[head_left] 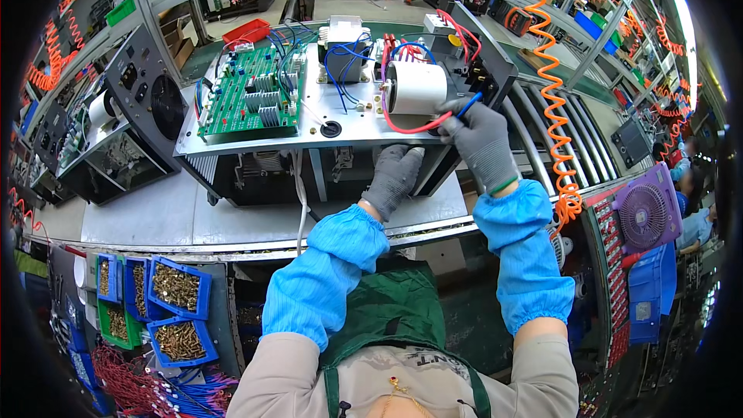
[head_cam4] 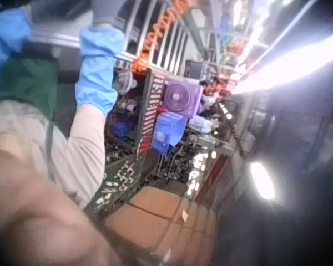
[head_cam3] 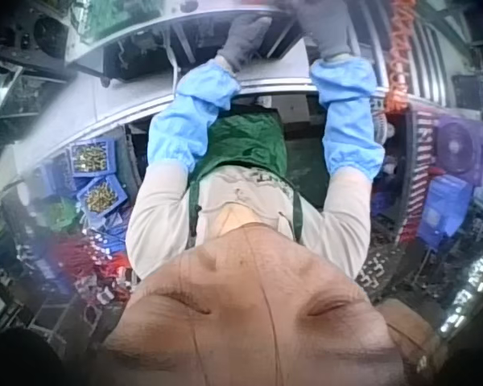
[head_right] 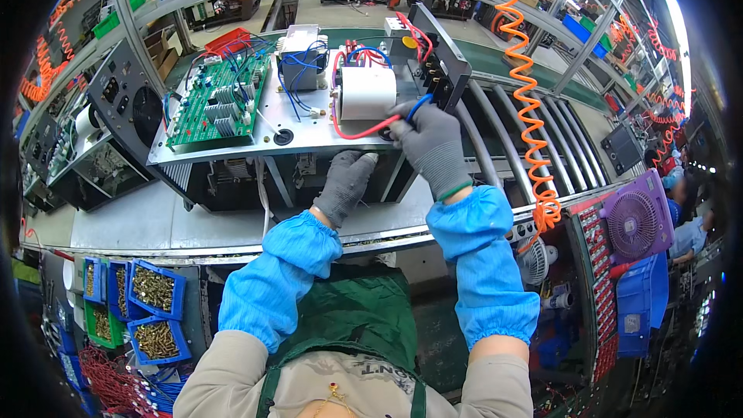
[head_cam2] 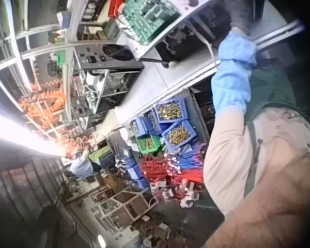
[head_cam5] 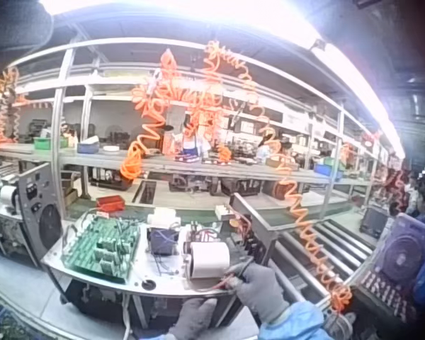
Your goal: The person assembles an electronic device on a workbench, connecting wires to a circuit board and securing components with a power drill. They handle red and purple wires, a small white box, and a red switch, using pliers and a drill to complete the assembly.
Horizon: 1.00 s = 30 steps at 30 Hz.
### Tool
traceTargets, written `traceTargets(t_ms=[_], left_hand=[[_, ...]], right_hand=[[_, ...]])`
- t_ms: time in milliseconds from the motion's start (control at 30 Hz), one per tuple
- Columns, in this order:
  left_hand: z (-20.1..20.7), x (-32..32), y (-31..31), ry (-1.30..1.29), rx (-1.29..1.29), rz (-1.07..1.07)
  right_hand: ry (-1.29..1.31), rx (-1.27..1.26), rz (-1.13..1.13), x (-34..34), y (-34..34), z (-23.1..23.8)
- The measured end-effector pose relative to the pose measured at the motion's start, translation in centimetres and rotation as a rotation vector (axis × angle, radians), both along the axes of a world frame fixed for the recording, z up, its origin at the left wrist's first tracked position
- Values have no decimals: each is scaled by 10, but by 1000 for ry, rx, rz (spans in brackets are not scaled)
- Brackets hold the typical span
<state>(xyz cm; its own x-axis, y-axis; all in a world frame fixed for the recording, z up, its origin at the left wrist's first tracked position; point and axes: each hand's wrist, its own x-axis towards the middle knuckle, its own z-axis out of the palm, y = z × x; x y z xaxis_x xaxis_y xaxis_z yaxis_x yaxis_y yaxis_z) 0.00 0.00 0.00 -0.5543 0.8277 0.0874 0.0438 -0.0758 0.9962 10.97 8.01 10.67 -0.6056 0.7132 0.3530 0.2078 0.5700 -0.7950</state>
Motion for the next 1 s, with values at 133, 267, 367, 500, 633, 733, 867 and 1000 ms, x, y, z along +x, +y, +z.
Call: traceTargets(t_ms=[133,267,367,500,633,733,867,1000], left_hand=[[2,-5,4,30,-27,-22],[-17,-12,21,202,-130,-49],[-28,-5,30,520,27,-16],[-46,-7,39,683,-51,29],[-5,0,15,257,-173,-139],[1,6,2,29,-148,-203],[-10,5,-5,11,-65,-212],[-25,5,-14,129,-142,-195]], right_hand=[[-139,627,-84,-5,-6,-5],[-251,645,-203,-8,-10,-19],[-158,640,-22,5,-5,-17],[-78,453,-169,35,-15,20],[-100,703,66,27,-15,28],[-353,817,92,23,-10,28],[-280,699,147,19,-6,27],[-165,563,293,23,11,19]])
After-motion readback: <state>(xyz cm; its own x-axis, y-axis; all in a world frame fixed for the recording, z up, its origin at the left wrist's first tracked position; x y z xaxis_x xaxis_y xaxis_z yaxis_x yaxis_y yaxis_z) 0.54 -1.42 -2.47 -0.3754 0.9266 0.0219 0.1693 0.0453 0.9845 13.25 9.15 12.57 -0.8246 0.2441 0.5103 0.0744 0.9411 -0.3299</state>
